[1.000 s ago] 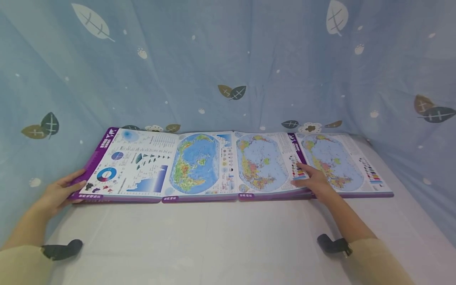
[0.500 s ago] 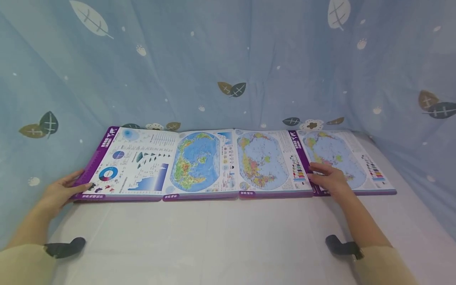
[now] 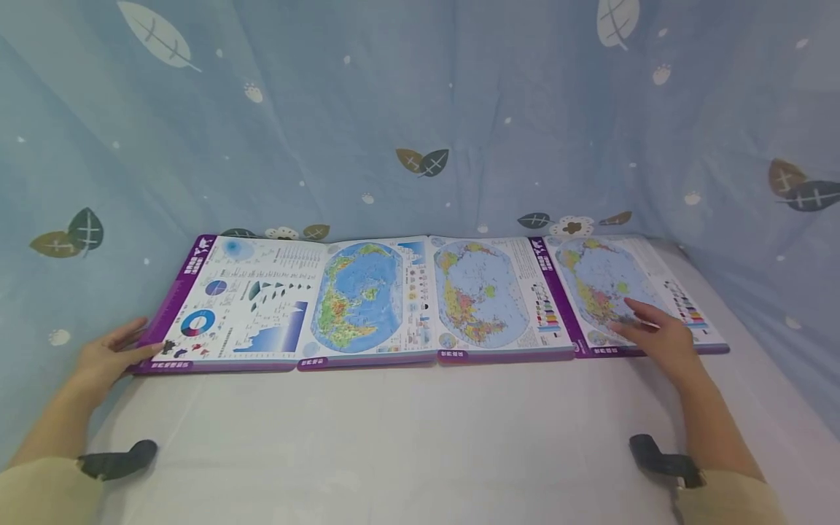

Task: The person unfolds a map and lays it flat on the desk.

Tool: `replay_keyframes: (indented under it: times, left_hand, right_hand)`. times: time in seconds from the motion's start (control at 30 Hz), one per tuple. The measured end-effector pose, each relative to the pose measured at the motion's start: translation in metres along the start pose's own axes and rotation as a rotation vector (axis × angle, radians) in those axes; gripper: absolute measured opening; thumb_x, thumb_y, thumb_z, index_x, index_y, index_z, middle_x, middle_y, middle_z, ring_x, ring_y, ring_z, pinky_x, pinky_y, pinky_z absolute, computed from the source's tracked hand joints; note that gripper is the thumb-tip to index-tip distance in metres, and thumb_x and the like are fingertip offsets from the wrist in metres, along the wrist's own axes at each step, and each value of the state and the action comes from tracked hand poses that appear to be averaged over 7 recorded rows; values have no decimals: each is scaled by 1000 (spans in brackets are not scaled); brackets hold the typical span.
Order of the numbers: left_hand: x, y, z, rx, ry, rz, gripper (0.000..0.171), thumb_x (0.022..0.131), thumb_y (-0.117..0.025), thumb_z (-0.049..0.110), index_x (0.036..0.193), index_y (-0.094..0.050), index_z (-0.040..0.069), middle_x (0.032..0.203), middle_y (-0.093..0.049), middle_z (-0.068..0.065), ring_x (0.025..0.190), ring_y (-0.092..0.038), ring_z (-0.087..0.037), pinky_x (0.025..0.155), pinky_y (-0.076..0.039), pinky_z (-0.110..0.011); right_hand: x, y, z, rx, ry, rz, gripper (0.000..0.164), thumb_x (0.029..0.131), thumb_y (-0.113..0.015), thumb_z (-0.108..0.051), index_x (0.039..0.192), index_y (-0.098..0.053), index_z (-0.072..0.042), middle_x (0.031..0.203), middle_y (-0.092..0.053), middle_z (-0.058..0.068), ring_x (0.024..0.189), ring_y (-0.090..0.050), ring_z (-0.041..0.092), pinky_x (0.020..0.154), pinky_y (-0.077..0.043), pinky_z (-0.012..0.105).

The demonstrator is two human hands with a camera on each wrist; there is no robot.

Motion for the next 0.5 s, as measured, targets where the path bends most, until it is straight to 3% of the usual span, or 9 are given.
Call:
replay_keyframes:
  times: [0.07, 0.17, 0.23, 0.3, 0.5]
  left_hand:
    - [0, 0, -2, 13, 0, 19, 89, 86, -63, 50, 152, -15, 15, 155, -21, -16, 138, -23, -42, 90, -50, -23]
    - [-1, -2, -4, -3, 8, 50, 90, 87, -63, 48, 152, -12, 13, 155, -22, -14, 138, -22, -42, 106, -38, -41]
    - [-1, -3, -3, -11, 11, 65, 90, 88, -62, 46, 152, -10, 12, 155, -21, -15, 139, -21, -42, 108, -29, -50]
    - [-2, -4, -3, -17, 5, 72, 89, 88, -62, 44, 152, -10, 11, 155, -20, -16, 138, -20, -43, 108, -27, -52]
    - [-5, -4, 0, 41, -11, 89, 82, 90, -59, 44, 151, -16, 10, 153, -22, -22, 136, -25, -44, 106, -31, -50]
  right_hand:
    - [-2, 6, 7, -18, -24, 37, 76, 91, -59, -45, 145, -30, -1, 145, -24, 37, 122, -33, 60, 85, -49, 53]
    - [-4, 13, 16, -27, -100, 88, 78, 91, -56, -49, 147, -25, -4, 147, -14, 39, 128, -19, 62, 93, -28, 73]
    - [-6, 17, 24, -25, -170, 111, 80, 91, -53, -52, 148, -21, -6, 148, -8, 38, 132, -10, 59, 98, -22, 73]
    - [-8, 20, 32, -27, -221, 130, 82, 90, -52, -54, 149, -17, -8, 149, -5, 36, 135, -4, 57, 101, -17, 73]
    - [-9, 20, 62, -61, -268, 199, 81, 91, -54, -50, 150, -16, -10, 151, -8, 32, 137, -5, 53, 106, -16, 68]
Point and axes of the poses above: each hand's wrist, its own x-axis towards the middle knuckle, its own y-axis out of the back of the hand, z = x × y, the point moved 1 cm from there along x, towards the middle knuckle
